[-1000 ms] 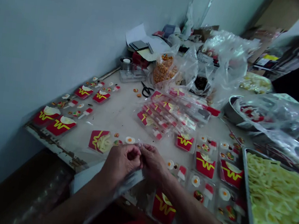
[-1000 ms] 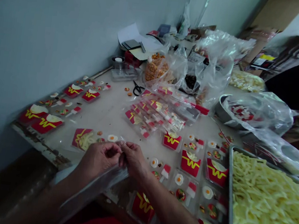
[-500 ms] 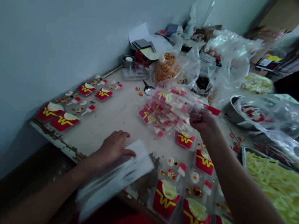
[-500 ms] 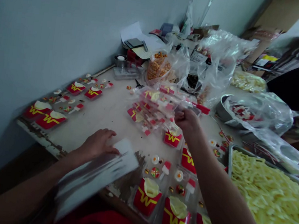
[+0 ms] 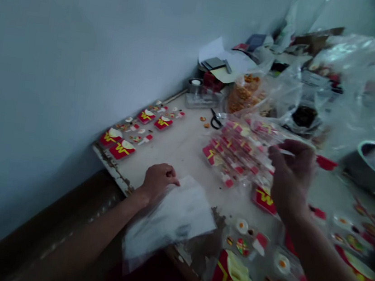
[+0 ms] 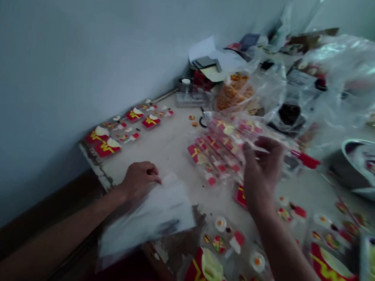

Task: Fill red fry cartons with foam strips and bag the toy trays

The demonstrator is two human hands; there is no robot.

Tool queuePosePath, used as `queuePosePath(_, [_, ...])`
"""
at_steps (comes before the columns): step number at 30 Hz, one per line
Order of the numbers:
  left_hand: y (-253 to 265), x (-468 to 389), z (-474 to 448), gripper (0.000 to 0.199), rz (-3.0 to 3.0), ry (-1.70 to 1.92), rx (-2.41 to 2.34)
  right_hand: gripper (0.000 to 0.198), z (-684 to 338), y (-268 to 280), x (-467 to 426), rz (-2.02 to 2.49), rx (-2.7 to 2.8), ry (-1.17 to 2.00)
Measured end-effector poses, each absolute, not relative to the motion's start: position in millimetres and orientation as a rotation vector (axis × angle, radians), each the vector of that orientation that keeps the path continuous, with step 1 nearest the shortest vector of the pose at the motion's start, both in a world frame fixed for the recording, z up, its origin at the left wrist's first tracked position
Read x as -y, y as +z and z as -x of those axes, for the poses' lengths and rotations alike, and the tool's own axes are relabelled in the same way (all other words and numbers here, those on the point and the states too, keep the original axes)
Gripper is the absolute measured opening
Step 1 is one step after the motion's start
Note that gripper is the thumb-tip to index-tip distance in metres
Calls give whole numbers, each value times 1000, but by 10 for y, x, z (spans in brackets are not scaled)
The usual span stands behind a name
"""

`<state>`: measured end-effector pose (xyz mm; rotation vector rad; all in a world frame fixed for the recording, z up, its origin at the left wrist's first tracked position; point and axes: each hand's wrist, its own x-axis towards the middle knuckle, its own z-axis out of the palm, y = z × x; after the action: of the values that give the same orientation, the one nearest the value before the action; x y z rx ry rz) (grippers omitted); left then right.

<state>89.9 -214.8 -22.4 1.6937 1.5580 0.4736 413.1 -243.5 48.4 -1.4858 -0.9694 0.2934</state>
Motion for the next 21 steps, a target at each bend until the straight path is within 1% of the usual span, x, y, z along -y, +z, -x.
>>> queuePosePath(1, [-244,2115,-819,26,-1613,470,-1558,25,-3872,472,2374,1431,1138,333])
queuePosePath(3, [-273,2055,-621,39,-1486,418,-1509,17,-3334,425,2116,1310,1529,510])
queuePosePath(4, [-274,2035,-509,45,-1425,395,-1462,18,-3080,393,1924,1287,1724,553])
queuePosePath(5, [-263,2024,-394,50,-1379,375,-1412,24,-2849,357,1695,1275,1898,548])
queuePosePath(7, [-211,2028,-171,56,-1284,351,-1304,44,-2474,287,1168,1260,2188,428])
queuePosePath(10, [-114,2063,88,46,-1111,367,-1135,70,-2120,214,365,1219,2525,235])
queuePosePath(13, [-83,2057,235,34,-1036,423,-1164,87,-1928,150,-244,1123,2785,203])
queuePosePath(16, [-121,1972,320,34,-967,528,-1380,99,-1857,63,-590,1069,2907,266])
queuePosePath(18, [-157,1893,357,35,-921,618,-1426,106,-1878,9,-702,1067,2966,294])
queuePosePath(21, [-197,1792,370,36,-852,705,-1388,108,-1978,-42,-767,1065,3072,257])
